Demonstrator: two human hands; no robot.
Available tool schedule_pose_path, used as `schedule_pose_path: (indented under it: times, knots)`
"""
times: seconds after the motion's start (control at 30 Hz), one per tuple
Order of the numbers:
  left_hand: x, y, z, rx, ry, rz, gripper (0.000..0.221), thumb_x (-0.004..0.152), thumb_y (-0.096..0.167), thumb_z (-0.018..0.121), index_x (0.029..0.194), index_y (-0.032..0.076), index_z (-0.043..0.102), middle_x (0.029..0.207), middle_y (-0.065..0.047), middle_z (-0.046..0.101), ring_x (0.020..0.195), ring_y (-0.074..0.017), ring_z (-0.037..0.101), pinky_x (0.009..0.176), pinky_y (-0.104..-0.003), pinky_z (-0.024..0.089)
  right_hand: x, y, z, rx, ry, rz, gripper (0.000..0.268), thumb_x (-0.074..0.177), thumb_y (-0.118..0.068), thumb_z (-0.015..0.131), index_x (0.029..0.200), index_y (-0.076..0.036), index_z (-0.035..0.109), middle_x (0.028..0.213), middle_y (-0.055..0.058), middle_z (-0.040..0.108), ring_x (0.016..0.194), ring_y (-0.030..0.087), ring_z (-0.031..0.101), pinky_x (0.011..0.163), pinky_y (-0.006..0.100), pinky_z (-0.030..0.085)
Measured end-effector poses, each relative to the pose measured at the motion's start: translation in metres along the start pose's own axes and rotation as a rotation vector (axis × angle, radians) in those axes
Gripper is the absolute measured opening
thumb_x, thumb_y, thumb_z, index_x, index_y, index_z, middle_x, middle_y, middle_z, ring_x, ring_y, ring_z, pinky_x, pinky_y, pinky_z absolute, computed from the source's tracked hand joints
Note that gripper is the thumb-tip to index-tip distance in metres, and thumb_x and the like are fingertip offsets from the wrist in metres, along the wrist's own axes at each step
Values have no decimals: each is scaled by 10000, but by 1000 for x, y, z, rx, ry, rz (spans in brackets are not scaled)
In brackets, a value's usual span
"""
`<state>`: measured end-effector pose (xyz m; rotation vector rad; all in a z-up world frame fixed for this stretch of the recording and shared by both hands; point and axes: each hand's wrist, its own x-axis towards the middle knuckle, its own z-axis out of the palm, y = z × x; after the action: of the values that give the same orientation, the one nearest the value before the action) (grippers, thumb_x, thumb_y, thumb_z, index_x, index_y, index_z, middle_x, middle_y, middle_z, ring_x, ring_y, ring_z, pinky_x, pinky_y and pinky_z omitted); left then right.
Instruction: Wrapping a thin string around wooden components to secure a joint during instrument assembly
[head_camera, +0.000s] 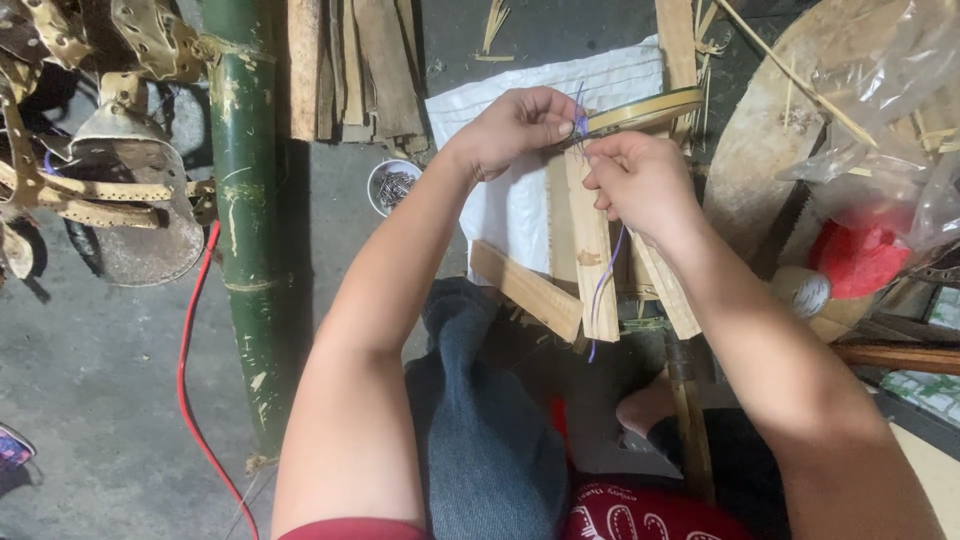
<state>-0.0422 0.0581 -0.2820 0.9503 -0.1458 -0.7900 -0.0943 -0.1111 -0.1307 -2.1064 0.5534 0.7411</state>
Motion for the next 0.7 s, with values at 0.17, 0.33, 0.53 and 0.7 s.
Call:
schedule_pose_path:
  times: [0.17, 0.33, 0.53, 0.7]
  knots:
    - [-1, 2, 5, 31, -9, 114, 81, 939, 73, 735, 958, 129, 680, 712, 49, 594, 1029, -146, 673, 991, -340, 545, -10, -7, 0, -55, -6, -7, 293, 977, -127, 564, 1218, -57, 714, 831, 87, 732, 557, 121, 595, 494, 266, 561]
    - [-2, 5, 8, 29, -56, 182, 107, 960, 33, 696, 1004, 119, 650, 953, -59, 696, 1294, -249, 599, 1074, -397, 513, -21, -15, -3, -201, -5, -1, 317, 970, -192, 557, 1221, -105, 732, 843, 38, 759, 580, 145, 648, 620, 296, 570]
    - [-5, 9, 12, 53, -67, 221, 100, 976, 75, 693, 1021, 142, 634, 899, -1, 664, 1282, -241, 595, 1071, -403, 499, -12, 10, -1, -322, -21, -152, 345, 958, -235, 589, 1234, -94, 741, 1183, 56, 765, 1054, 193, 704, 942, 316, 518]
    - [-6, 13, 15, 110, -42, 188, 103, 966, 92, 727, 982, 149, 642, 812, 51, 611, 800, -76, 565, 839, -256, 518, -22, 5, -1, -504, -46, -138, 336, 950, -284, 560, 1191, -187, 774, 896, 24, 795, 721, 209, 677, 774, 344, 523]
